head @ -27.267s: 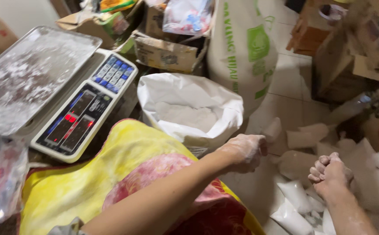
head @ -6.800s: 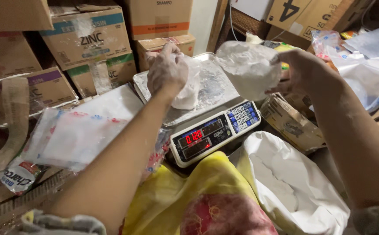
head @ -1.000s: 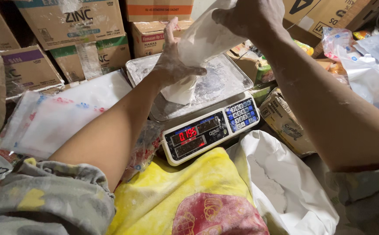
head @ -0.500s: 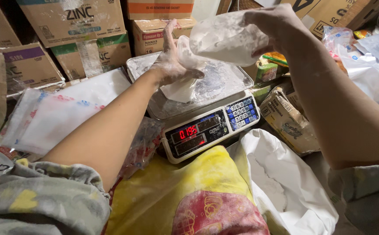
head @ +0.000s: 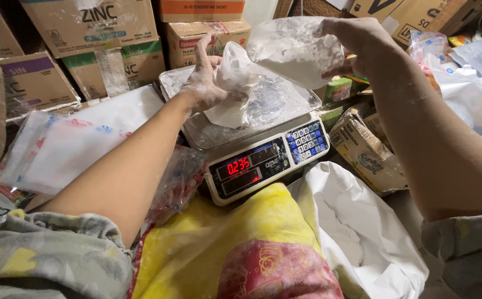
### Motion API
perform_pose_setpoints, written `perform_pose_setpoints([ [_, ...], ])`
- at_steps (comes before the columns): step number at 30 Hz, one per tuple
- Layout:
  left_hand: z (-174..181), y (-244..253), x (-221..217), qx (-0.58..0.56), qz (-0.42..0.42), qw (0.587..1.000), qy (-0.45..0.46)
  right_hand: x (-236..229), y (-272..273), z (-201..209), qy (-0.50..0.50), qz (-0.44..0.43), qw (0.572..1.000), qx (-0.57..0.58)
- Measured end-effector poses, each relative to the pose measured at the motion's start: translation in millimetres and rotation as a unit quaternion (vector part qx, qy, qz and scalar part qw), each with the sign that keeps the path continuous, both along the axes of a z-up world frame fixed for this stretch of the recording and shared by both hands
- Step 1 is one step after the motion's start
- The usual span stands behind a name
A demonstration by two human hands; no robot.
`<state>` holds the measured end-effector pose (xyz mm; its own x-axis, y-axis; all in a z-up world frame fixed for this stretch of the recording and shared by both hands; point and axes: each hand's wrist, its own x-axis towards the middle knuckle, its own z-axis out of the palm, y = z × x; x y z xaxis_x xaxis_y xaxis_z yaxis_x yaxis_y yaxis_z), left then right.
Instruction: The person scoops white powder from a large sack into small plastic bags and weighs them on a digital scale. They adjust the powder to reach a target weight, then tie the bags and place them on the floor.
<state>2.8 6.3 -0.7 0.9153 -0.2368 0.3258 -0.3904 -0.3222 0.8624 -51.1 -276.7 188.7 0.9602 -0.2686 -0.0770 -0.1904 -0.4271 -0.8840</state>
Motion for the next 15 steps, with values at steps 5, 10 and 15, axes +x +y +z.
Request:
perform_pose_setpoints([
  [5, 8.4, 0.6, -7.2, 0.033, 0.014, 0.999, -0.002, 5.7, 7.7, 4.0, -0.071, 0.059, 0.995, -0.021],
  [10, 30.2, -10.6, -21.3, 0.011, 0.001, 0.999, 0.038, 12.7, 23.8, 0.9, -0.150, 0.067, 0.981, -0.107],
  [15, 45.5, -15.7, -26.5, -0.004, -0.054, 0.998, -0.026, 19.5, 30.4, -6.4, -0.328, 0.084, 0.868, -0.364],
])
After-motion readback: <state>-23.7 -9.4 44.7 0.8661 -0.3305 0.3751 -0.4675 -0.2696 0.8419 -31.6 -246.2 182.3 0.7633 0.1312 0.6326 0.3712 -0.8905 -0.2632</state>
